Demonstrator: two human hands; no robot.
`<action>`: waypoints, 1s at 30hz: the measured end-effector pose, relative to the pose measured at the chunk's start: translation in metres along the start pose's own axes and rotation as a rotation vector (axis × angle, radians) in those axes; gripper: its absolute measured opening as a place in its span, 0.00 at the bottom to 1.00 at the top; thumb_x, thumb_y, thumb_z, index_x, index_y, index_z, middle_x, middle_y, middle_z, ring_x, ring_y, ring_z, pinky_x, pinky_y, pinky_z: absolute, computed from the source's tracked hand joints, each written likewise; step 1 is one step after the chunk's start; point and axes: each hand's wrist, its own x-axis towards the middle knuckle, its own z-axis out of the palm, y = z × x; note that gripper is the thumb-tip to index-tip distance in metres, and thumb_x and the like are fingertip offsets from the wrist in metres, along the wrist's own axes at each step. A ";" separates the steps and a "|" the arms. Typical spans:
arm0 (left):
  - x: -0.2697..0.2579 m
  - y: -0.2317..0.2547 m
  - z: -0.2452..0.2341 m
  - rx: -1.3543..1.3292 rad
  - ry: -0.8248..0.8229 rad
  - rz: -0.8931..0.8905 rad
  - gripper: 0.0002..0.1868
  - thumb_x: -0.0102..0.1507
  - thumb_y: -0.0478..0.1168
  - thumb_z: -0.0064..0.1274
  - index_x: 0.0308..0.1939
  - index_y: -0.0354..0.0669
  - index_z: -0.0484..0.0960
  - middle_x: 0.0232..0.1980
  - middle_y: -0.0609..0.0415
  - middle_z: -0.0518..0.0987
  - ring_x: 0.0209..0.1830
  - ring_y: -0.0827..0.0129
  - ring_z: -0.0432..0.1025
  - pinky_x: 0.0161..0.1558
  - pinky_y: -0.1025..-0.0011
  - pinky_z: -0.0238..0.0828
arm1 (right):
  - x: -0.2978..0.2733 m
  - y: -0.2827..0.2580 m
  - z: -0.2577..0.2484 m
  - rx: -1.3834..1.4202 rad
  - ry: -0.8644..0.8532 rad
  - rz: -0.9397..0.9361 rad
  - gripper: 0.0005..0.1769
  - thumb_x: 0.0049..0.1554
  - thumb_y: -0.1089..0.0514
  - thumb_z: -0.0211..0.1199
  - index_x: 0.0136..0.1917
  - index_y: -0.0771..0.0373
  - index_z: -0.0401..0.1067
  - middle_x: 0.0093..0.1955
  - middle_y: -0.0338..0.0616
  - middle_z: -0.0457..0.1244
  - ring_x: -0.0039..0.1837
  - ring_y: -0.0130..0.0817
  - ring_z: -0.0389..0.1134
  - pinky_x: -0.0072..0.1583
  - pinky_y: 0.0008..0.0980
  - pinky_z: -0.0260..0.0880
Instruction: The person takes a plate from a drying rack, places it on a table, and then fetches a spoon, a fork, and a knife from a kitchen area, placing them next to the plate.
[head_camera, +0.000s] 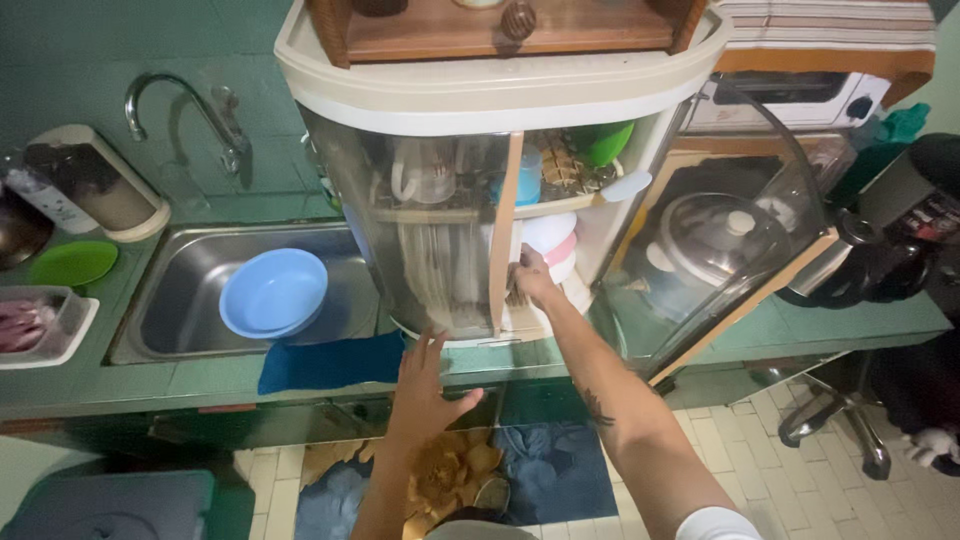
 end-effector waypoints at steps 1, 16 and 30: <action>0.002 0.001 -0.001 0.000 0.000 0.003 0.51 0.48 0.56 0.71 0.68 0.39 0.65 0.72 0.32 0.63 0.70 0.36 0.60 0.67 0.37 0.51 | -0.001 -0.003 0.002 -0.042 0.023 0.051 0.25 0.54 0.73 0.48 0.64 0.67 0.67 0.45 0.45 0.69 0.42 0.34 0.70 0.45 0.35 0.73; -0.019 -0.005 -0.005 0.004 -0.012 -0.029 0.53 0.51 0.60 0.70 0.71 0.39 0.63 0.75 0.34 0.60 0.72 0.37 0.58 0.69 0.37 0.47 | -0.027 -0.009 0.013 -0.551 0.416 -0.211 0.12 0.52 0.60 0.64 0.49 0.66 0.77 0.35 0.54 0.69 0.39 0.42 0.73 0.47 0.40 0.72; -0.025 0.004 0.013 -0.078 -0.032 -0.021 0.52 0.51 0.54 0.70 0.73 0.41 0.60 0.76 0.35 0.59 0.75 0.40 0.55 0.71 0.45 0.51 | -0.030 -0.044 -0.002 -0.465 0.172 0.015 0.18 0.48 0.56 0.72 0.52 0.62 0.77 0.37 0.48 0.71 0.40 0.34 0.71 0.45 0.37 0.71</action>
